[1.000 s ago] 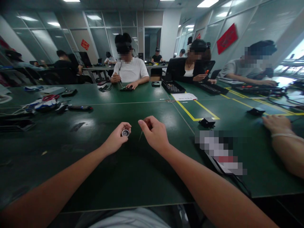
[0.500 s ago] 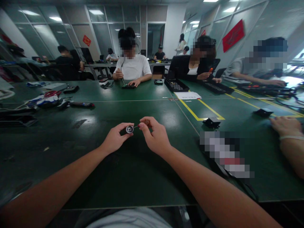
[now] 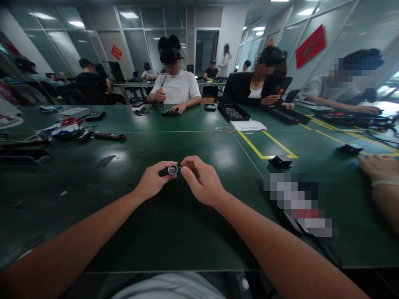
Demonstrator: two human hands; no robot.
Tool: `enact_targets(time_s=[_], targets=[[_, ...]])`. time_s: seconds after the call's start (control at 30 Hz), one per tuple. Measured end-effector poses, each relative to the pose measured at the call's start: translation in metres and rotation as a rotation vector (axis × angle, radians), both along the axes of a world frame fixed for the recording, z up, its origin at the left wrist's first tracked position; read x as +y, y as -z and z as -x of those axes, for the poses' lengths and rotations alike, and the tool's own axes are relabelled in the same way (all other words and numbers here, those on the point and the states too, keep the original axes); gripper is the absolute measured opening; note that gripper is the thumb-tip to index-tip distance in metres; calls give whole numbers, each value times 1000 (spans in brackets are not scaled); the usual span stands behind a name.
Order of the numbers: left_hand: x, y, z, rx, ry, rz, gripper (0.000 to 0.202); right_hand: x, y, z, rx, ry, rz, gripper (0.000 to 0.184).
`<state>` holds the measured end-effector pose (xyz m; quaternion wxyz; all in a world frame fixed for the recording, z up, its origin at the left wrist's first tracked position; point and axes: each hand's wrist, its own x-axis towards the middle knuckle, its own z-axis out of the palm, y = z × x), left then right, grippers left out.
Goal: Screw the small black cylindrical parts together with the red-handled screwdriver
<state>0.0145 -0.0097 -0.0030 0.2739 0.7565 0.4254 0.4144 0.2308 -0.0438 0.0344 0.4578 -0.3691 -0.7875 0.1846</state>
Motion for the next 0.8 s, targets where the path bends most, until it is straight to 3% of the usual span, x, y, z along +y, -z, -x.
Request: enact_targets(time_s=[0.1, 0.27, 0.43, 0.63, 0.8], targets=[[1, 3, 1, 17, 15, -27, 38, -3, -2, 3, 32, 54, -39, 28], [4, 6, 1, 18, 20, -69, 39, -7, -4, 6, -2, 157, -85, 26], [5, 5, 0, -11, 15, -55, 39, -2, -1, 3, -5, 155, -165, 19], [5, 7, 0, -20, 30, -44, 38, -3, -3, 4, -17, 110, -62, 26], [6, 8, 1, -8, 40, -33, 38, -9, -11, 8, -60, 126, -71, 26]])
